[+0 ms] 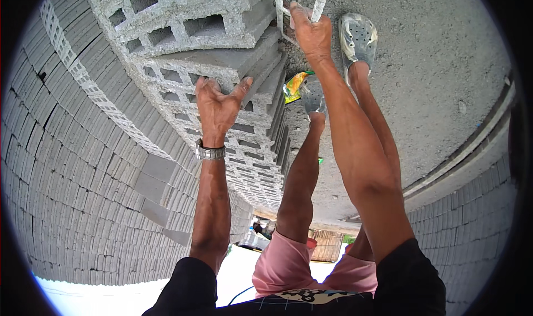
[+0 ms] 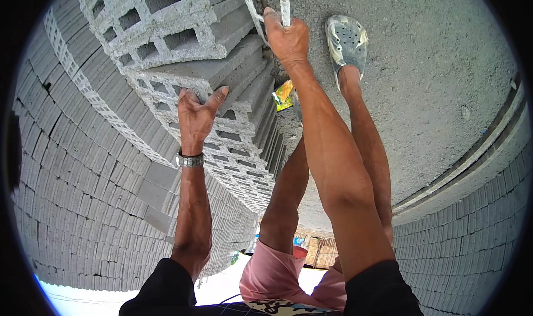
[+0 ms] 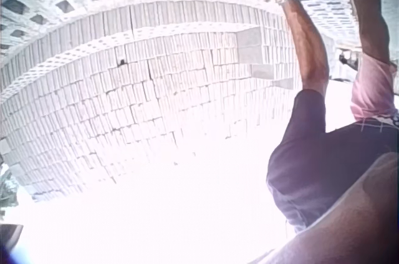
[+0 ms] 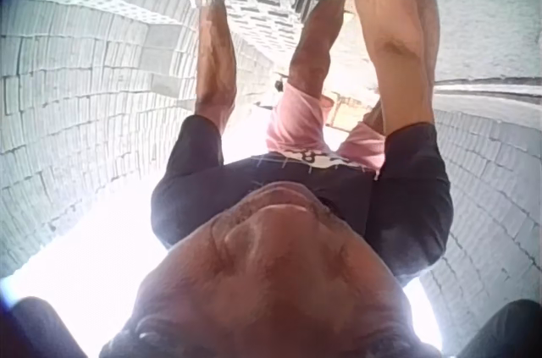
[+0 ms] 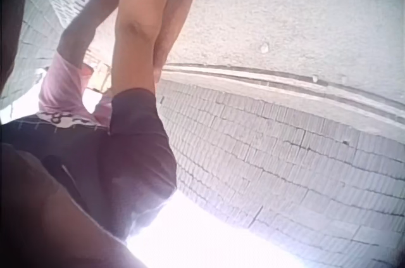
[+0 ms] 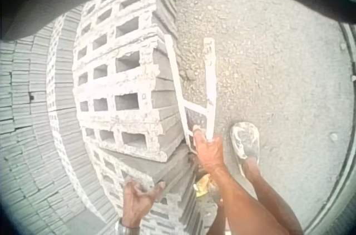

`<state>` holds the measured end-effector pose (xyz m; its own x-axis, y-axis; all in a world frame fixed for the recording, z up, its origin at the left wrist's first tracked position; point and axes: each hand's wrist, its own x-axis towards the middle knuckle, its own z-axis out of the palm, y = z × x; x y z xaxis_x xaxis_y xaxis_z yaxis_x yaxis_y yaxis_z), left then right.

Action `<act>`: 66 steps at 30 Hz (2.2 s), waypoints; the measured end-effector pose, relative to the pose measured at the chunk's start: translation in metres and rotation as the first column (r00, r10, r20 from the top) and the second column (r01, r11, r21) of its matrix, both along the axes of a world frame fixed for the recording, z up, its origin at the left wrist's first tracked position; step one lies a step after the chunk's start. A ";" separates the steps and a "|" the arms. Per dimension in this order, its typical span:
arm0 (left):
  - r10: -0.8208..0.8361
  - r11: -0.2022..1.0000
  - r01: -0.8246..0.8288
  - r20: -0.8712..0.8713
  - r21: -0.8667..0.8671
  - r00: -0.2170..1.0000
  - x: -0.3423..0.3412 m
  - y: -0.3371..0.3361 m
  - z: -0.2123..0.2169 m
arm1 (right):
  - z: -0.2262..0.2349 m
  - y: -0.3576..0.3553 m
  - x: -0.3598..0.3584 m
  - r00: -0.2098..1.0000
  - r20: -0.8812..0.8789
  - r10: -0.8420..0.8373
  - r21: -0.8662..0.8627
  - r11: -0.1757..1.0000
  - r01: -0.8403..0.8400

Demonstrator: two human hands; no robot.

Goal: The person places a metal tool against a cinder block stack, sets it down, and then picks up individual cinder blocks from the ground by hand and stacks them onto a pile.

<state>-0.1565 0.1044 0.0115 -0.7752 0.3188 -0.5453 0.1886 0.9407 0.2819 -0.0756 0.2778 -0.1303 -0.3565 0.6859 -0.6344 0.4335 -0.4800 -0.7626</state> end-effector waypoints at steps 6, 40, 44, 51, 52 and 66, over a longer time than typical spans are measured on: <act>-0.028 0.996 0.032 0.054 -0.081 0.998 0.005 0.009 -0.001 | 0.035 0.054 0.033 0.938 0.117 -0.325 -0.177 0.923 0.342; -0.005 0.992 -0.008 -0.102 -0.123 0.995 -0.048 0.094 -0.023 | 0.091 0.127 -0.061 0.871 -0.054 -0.488 -0.060 0.873 0.485; -0.075 0.997 0.057 -0.405 -0.056 0.911 -0.030 0.090 -0.049 | 0.133 0.112 -0.081 0.907 -0.050 -0.419 -0.146 0.901 0.408; 0.062 0.997 -0.047 -0.251 0.065 0.966 -0.038 0.097 -0.037 | 0.208 0.087 -0.138 0.983 -0.179 -0.036 -0.034 0.999 0.031; 0.129 0.990 -0.111 -0.270 0.082 0.954 -0.040 0.095 -0.036 | 0.214 0.079 -0.148 0.976 -0.215 0.038 0.006 0.999 -0.038; 0.222 0.958 -0.162 -0.255 0.236 0.941 -0.015 0.075 -0.047 | 0.271 -0.046 -0.235 0.526 -0.322 0.787 0.624 0.594 -0.508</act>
<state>-0.1717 0.1790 -0.0351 -0.9431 0.2315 -0.2386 0.1083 0.8925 0.4379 -0.3110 0.2318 0.1404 -0.9687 0.2311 0.0909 -0.0488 0.1818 -0.9821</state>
